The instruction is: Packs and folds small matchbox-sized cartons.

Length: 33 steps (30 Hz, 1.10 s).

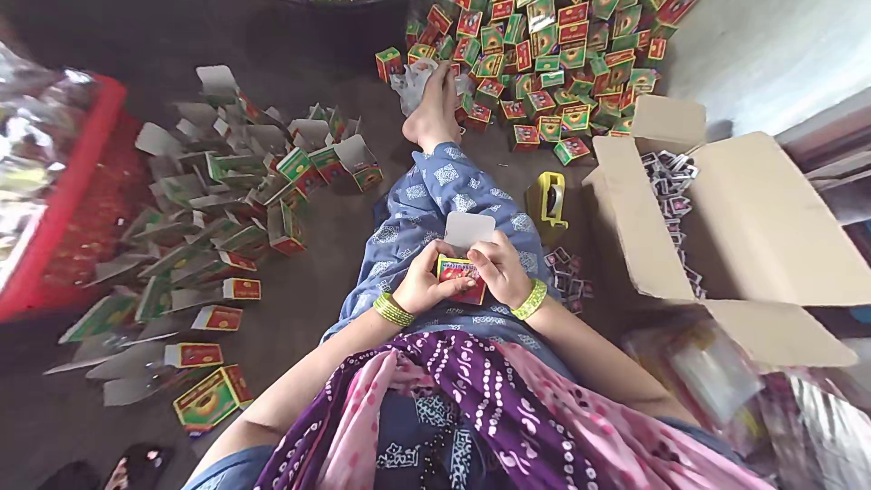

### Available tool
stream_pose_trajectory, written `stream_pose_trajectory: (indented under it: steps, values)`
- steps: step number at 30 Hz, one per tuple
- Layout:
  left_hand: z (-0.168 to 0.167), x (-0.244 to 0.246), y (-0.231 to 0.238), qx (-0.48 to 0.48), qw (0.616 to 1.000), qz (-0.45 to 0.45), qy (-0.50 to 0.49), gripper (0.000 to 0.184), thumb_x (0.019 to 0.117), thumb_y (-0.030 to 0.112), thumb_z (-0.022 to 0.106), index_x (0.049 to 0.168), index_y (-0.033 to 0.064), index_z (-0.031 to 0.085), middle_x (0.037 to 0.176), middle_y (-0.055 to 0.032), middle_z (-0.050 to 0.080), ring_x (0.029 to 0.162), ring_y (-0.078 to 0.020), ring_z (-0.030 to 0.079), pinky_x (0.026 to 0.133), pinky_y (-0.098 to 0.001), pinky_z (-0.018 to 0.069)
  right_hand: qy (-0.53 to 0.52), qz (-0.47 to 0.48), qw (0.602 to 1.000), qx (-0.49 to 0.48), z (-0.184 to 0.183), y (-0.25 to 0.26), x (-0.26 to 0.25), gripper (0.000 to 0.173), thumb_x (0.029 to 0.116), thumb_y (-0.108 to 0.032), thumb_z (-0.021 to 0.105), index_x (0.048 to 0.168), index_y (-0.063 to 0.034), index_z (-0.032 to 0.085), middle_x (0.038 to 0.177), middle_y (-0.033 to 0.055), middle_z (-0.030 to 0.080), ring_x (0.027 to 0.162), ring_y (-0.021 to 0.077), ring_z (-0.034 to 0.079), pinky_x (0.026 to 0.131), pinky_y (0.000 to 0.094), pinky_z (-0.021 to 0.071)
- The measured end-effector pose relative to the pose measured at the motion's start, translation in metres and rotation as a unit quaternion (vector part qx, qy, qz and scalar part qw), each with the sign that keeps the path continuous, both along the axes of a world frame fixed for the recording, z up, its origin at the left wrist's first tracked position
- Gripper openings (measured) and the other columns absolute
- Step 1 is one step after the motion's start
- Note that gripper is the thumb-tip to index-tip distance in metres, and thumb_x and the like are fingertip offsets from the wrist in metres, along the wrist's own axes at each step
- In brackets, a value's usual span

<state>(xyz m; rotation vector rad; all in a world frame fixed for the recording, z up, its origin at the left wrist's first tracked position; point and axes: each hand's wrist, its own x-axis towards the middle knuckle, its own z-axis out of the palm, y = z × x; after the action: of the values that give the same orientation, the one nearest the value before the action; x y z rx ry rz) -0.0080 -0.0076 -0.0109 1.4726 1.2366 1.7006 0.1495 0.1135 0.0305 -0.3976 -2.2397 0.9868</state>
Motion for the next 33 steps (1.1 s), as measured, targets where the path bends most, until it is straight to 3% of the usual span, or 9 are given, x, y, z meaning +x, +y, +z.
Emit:
stream_pose_trajectory:
  steps: [2, 4, 5, 7, 9, 14, 19, 25, 33]
  values:
    - [0.001, -0.001, 0.001, -0.024, 1.0, -0.005, -0.011, 0.052, 0.0819, 0.022, 0.087, 0.115, 0.0003, 0.054, 0.099, -0.0061, 0.069, 0.086, -0.0105, 0.07, 0.08, -0.0314, 0.0623, 0.062, 0.003, 0.997, -0.054, 0.006, 0.0, 0.001, 0.031, 0.1009, -0.03, 0.063, 0.117, -0.005, 0.073, 0.124, 0.0147, 0.066, 0.12, 0.0244, 0.06, 0.102, 0.0437, 0.0524]
    - [0.001, -0.001, 0.0, -0.044, 0.998, -0.001, -0.046, 0.059, 0.0795, 0.019, 0.088, 0.121, -0.0005, 0.05, 0.104, -0.0083, 0.069, 0.092, -0.0149, 0.071, 0.083, -0.0352, 0.0629, 0.098, 0.024, 0.988, -0.117, 0.016, 0.003, 0.005, 0.044, 0.0993, -0.023, 0.066, 0.136, -0.0013, 0.056, 0.123, 0.0134, 0.068, 0.119, 0.0256, 0.065, 0.101, 0.0471, 0.055]
    - [0.0, 0.0, 0.0, -0.043, 0.997, -0.005, -0.07, 0.067, 0.0777, 0.016, 0.089, 0.126, -0.0002, 0.046, 0.11, -0.0112, 0.068, 0.097, -0.0196, 0.071, 0.087, -0.0397, 0.0628, 0.098, 0.031, 0.984, -0.144, 0.023, 0.003, 0.007, 0.045, 0.0983, -0.022, 0.067, 0.136, -0.0008, 0.055, 0.116, 0.0119, 0.071, 0.111, 0.0241, 0.069, 0.097, 0.0457, 0.0573]
    - [0.0, 0.001, 0.002, -0.038, 0.994, -0.016, -0.104, 0.081, 0.074, 0.011, 0.091, 0.132, 0.0044, 0.035, 0.115, -0.015, 0.068, 0.102, -0.0266, 0.072, 0.091, -0.0466, 0.062, 0.072, 0.042, 0.986, -0.146, 0.032, 0.003, 0.009, 0.03, 0.0937, -0.016, 0.075, 0.117, 0.0016, 0.069, 0.101, 0.0088, 0.075, 0.093, 0.0183, 0.072, 0.086, 0.0389, 0.0615]
    - [0.0, 0.001, 0.003, -0.041, 0.993, -0.025, -0.11, 0.09, 0.0721, 0.009, 0.092, 0.138, 0.0053, 0.03, 0.115, -0.0162, 0.069, 0.102, -0.0288, 0.073, 0.091, -0.0482, 0.0621, 0.033, 0.063, 0.992, -0.103, 0.034, 0.004, 0.008, 0.02, 0.088, -0.012, 0.081, 0.102, 0.001, 0.076, 0.102, 0.0091, 0.076, 0.093, 0.0167, 0.074, 0.087, 0.0357, 0.0641]
    - [0.0, -0.001, 0.001, -0.053, 0.994, -0.038, -0.087, 0.08, 0.0727, 0.014, 0.092, 0.134, 0.001, 0.042, 0.115, -0.014, 0.069, 0.102, -0.0242, 0.072, 0.091, -0.0443, 0.0618, -0.05, 0.063, 0.997, 0.014, 0.038, 0.006, 0.015, 0.023, 0.09, -0.024, 0.081, 0.106, -0.0081, 0.081, 0.111, 0.0055, 0.077, 0.106, 0.0108, 0.072, 0.093, 0.0306, 0.0608]
    - [-0.002, 0.001, 0.001, -0.039, 0.995, -0.059, -0.072, 0.073, 0.0737, 0.011, 0.091, 0.13, 0.0007, 0.045, 0.118, -0.014, 0.068, 0.105, -0.0238, 0.071, 0.093, -0.0446, 0.0607, -0.047, 0.078, 0.996, 0.02, 0.038, 0.005, 0.018, 0.015, 0.0936, -0.018, 0.076, 0.102, -0.0072, 0.081, 0.105, 0.0045, 0.078, 0.102, 0.0093, 0.073, 0.093, 0.0299, 0.0609]
    - [-0.002, 0.0, 0.002, -0.029, 0.995, -0.065, -0.065, 0.08, 0.071, 0.013, 0.094, 0.132, 0.0022, 0.044, 0.118, -0.0136, 0.069, 0.107, -0.0243, 0.07, 0.095, -0.0453, 0.06, -0.023, 0.082, 0.996, -0.004, 0.039, 0.008, 0.019, 0.011, 0.0922, -0.012, 0.077, 0.1, -0.0048, 0.08, 0.102, 0.0051, 0.078, 0.099, 0.011, 0.073, 0.09, 0.031, 0.0627]
    - [-0.003, 0.002, 0.001, -0.044, 0.995, -0.04, -0.082, 0.073, 0.0738, 0.015, 0.092, 0.129, 0.0025, 0.046, 0.115, -0.0127, 0.07, 0.102, -0.0231, 0.072, 0.091, -0.0437, 0.0617, -0.109, 0.109, 0.983, 0.094, 0.039, 0.002, 0.025, 0.029, 0.1001, -0.017, 0.056, 0.118, -0.0131, 0.078, 0.114, 0.009, 0.067, 0.109, 0.0174, 0.062, 0.095, 0.0351, 0.0536]
